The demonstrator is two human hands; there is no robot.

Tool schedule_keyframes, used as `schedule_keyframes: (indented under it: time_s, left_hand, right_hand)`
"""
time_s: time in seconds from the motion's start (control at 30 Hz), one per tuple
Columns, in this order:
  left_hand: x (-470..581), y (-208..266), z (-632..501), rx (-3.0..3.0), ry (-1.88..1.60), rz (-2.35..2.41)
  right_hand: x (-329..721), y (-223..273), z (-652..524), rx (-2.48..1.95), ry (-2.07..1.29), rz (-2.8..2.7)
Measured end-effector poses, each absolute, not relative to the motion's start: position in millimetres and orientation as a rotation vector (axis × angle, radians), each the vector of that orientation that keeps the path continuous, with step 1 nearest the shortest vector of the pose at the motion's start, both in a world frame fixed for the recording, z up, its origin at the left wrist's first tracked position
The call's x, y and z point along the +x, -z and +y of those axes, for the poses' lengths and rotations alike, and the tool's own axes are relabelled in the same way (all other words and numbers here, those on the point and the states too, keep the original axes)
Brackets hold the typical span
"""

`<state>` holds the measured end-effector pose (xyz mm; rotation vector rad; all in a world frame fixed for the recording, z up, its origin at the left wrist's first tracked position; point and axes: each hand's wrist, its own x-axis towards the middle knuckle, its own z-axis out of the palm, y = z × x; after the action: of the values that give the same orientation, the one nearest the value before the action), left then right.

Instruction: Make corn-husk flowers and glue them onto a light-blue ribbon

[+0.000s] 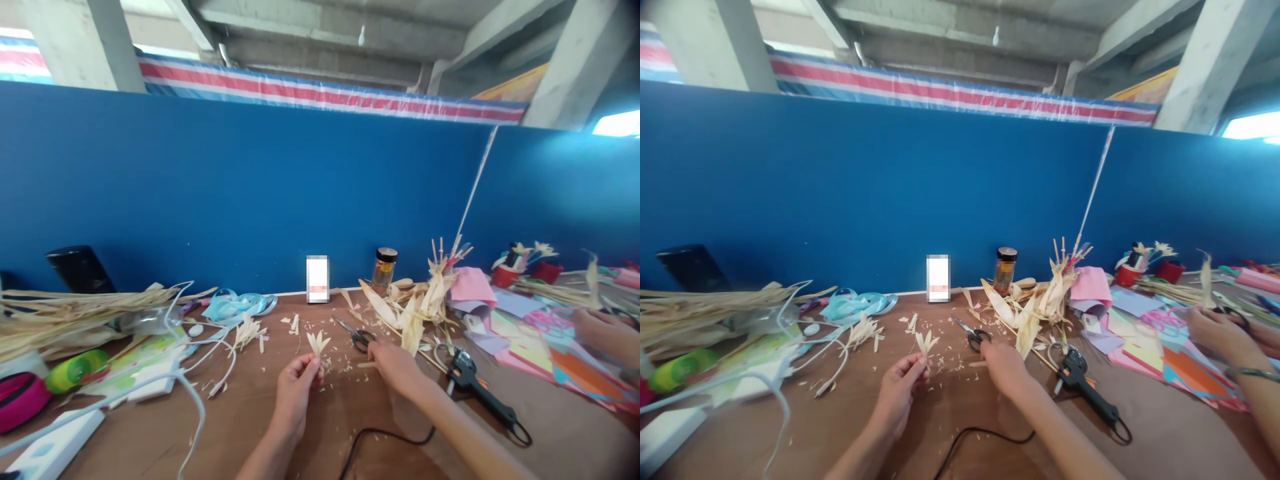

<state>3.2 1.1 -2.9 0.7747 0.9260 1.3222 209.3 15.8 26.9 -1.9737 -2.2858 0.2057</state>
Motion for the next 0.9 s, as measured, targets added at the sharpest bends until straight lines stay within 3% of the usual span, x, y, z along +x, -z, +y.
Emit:
schedule_keyframes:
  time_s: [0.23, 0.43, 0.63, 0.9]
  left_hand:
    - [4.7, -0.2, -2.3, 0.763, -1.304, 0.937]
    - [3.9, 2.8, -0.4, 0.752, -1.316, 0.949]
    - [7.0, 4.9, -1.7, 0.792, -1.31, 0.905]
    - [10.2, 2.2, -5.3, 0.757, -1.275, 0.899]
  right_hand:
    - [203.2, -30.9, 6.4, -1.795, -0.34, -2.223]
    - [170.5, -55.6, 1.2, -1.136, -0.895, -1.763]
    - [154.6, -33.6, -6.4, -1.041, -1.143, -1.53]
    - [155.1, -22.7, -12.5, -1.08, -0.972, -1.571]
